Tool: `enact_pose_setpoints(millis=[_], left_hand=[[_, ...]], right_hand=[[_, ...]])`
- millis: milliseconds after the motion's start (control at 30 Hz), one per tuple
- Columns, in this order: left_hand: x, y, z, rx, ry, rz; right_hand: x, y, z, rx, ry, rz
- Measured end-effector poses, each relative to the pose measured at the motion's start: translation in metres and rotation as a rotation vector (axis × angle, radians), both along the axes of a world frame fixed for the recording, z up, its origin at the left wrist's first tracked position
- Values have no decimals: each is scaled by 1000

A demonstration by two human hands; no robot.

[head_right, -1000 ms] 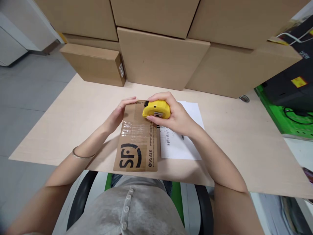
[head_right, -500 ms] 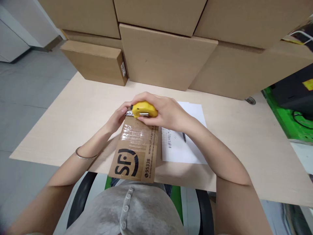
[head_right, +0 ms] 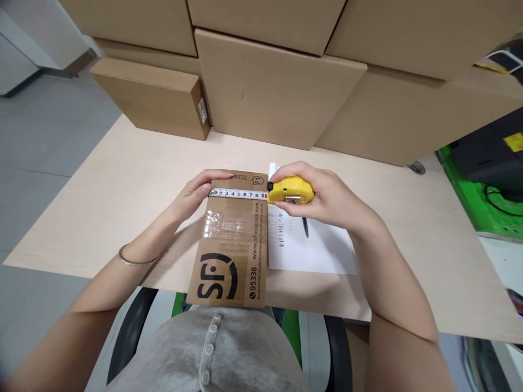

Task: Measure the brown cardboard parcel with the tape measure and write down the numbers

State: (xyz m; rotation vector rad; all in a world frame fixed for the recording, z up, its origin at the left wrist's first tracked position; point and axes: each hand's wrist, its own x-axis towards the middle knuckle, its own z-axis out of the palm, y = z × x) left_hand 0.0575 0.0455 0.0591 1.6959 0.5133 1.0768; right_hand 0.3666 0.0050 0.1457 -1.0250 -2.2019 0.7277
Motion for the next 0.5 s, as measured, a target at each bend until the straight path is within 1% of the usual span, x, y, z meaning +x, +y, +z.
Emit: enact_pose_setpoints(millis=[133, 300, 400, 500], left_hand=[[0, 1, 2, -12, 11, 0], [-1, 2, 2, 5, -1, -14], [-2, 2, -2, 13, -4, -16], [-2, 3, -9, 3, 12, 17]], right_hand=[[-1, 1, 6, -19, -4, 14], [-4, -1, 21, -18, 3, 38], [-22, 4, 24, 2, 25, 75], [-52, 10, 18, 35, -31, 132]])
